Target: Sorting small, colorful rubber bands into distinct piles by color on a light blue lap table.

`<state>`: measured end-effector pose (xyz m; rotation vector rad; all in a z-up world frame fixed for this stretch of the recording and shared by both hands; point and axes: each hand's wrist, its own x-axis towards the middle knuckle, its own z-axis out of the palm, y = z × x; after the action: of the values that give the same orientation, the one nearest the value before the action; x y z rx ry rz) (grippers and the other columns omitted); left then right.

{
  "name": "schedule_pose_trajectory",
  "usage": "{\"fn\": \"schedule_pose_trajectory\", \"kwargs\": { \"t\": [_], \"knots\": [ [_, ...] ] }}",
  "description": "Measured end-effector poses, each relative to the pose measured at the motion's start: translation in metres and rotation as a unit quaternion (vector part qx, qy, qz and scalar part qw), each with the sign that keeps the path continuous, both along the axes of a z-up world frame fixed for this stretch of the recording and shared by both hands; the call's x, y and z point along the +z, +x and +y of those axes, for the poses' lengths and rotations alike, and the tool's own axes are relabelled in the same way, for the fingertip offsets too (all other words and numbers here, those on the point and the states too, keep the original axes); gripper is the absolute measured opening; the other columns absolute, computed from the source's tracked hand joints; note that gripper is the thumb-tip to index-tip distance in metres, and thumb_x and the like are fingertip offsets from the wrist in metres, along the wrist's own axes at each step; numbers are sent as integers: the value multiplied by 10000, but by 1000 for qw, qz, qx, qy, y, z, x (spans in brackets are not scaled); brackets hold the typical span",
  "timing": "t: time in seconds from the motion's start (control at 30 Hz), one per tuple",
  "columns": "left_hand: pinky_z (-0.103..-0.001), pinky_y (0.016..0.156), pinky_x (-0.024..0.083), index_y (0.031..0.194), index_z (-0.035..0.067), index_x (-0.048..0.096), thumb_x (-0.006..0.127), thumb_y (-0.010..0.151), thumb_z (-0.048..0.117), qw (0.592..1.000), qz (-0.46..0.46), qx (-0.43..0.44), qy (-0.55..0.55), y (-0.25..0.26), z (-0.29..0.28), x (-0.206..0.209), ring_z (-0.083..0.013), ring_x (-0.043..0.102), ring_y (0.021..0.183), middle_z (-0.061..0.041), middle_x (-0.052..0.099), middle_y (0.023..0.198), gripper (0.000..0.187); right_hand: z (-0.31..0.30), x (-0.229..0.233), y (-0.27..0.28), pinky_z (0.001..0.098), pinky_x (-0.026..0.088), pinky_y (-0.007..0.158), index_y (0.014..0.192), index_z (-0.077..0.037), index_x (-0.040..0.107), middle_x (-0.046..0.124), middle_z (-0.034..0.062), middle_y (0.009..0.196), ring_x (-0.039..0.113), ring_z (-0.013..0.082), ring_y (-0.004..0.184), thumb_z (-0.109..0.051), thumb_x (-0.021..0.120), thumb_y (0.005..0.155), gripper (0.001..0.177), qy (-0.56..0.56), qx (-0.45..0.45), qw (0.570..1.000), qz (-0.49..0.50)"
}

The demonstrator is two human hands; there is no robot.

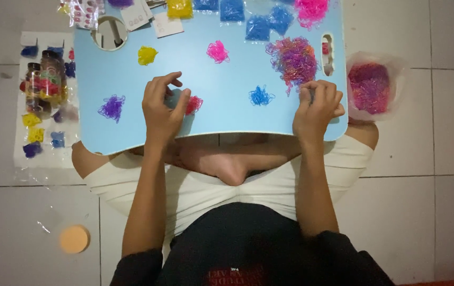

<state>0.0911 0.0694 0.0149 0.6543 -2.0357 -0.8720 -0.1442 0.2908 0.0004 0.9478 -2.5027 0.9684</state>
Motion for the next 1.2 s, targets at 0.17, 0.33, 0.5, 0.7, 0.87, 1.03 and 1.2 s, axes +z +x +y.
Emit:
{"fn": "schedule_pose_trajectory", "kwargs": {
  "t": [0.17, 0.33, 0.5, 0.7, 0.87, 1.03, 1.2],
  "knots": [
    [-381, 784, 503, 1260, 81, 680, 723, 1033, 167, 999, -32, -5, -40, 0, 0, 0, -267, 588, 848, -101, 695, 1001, 247, 6, -13, -4, 441, 264, 845, 958, -162, 662, 495, -3, 1029, 477, 243, 956, -136, 848, 844, 220, 3, -6, 997, 80],
    [-379, 772, 509, 1256, 83, 682, 735, 1021, 150, 999, -22, 7, -33, 1, 0, -4, -262, 589, 838, -101, 697, 1001, 250, 4, -13, -4, 412, 282, 821, 904, -182, 673, 508, -8, 1013, 488, 219, 924, -146, 841, 805, 198, 23, -16, 991, 131],
    [-364, 770, 523, 1248, 98, 688, 756, 999, 126, 999, -27, 15, -25, 2, 1, -4, -250, 597, 839, -86, 699, 997, 259, 3, -8, -1, 423, 279, 812, 887, -163, 672, 519, 22, 1018, 503, 251, 931, -108, 808, 800, 170, 51, -13, 988, 143],
    [-384, 766, 524, 1240, 93, 687, 761, 997, 139, 999, -33, 14, -38, 3, 1, -4, -245, 600, 828, -77, 694, 977, 258, 9, -18, -6, 430, 258, 841, 906, -183, 644, 492, -5, 1023, 471, 263, 949, -47, 727, 752, 222, -5, 20, 997, 79],
    [-376, 787, 561, 1254, 81, 688, 765, 998, 108, 999, -32, 15, -12, 3, 2, 1, -278, 627, 875, -125, 706, 1026, 269, 8, -23, -9, 455, 274, 837, 956, -204, 682, 502, 8, 1031, 493, 261, 951, -121, 764, 746, 241, 13, -7, 994, 107],
    [-384, 781, 561, 1255, 84, 689, 765, 998, 115, 999, -29, 19, -13, 2, 1, -4, -281, 630, 875, -126, 705, 1021, 270, 5, -17, -7, 454, 281, 836, 908, -201, 701, 516, 9, 1037, 504, 262, 971, -126, 795, 770, 183, 37, 1, 994, 106],
    [-384, 784, 575, 1255, 93, 689, 758, 1005, 131, 1000, -25, 14, -12, 3, 0, -5, -284, 633, 887, -126, 705, 1022, 261, 4, -16, -6, 435, 279, 839, 885, -224, 704, 511, -9, 1034, 498, 230, 969, -107, 793, 809, 165, 46, -5, 992, 115]
  ]
}}
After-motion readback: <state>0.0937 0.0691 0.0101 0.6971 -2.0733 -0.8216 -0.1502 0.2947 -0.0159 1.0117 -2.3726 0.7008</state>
